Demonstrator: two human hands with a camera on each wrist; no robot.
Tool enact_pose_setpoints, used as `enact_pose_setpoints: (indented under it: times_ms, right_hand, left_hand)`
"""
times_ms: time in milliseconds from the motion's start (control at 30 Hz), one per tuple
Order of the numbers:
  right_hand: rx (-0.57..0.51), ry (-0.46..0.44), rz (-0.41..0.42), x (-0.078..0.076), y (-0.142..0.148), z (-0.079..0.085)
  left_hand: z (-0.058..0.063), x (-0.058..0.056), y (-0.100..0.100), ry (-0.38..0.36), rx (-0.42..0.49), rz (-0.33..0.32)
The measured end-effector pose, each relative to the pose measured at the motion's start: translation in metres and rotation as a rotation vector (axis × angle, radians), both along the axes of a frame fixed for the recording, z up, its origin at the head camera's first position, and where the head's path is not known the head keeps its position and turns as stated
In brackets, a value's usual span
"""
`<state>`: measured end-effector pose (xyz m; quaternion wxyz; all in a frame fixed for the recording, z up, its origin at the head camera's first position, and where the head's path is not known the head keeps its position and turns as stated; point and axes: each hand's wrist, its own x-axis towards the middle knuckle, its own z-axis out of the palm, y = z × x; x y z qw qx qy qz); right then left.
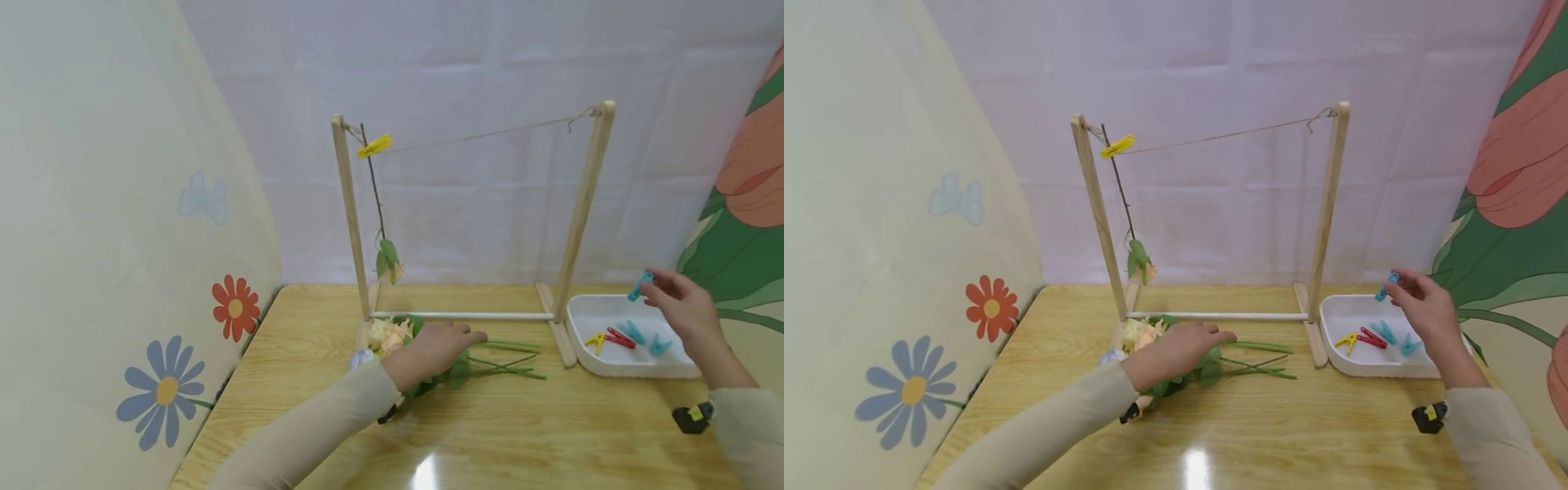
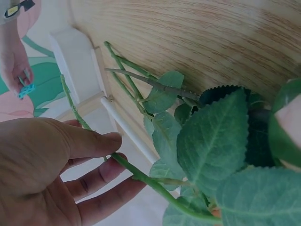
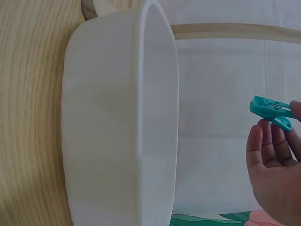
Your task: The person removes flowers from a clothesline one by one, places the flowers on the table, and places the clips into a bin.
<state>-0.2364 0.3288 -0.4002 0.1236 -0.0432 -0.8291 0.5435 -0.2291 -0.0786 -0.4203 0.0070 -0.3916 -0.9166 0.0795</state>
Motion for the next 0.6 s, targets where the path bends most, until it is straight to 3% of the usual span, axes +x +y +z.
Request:
enact_pose_setpoints:
  times_ms: [233,433,600]
  right_hand:
    - [0.17,-0.084,-0.001,0.0,0.009,-0.004]
    - [0.338,-0.169,0.081,0.0,0.017,-0.007]
    - [0.4,-0.191,0.172,0.0,0.023,-0.013]
  left_hand:
    - [-0.003,0.0,0.001,0.02,-0.032,0.008]
    - [-0.004,-0.002,0.002,-0.003,-0.056,0.041]
    - [-0.004,-0.003,0.001,0.004,-0.056,0.04]
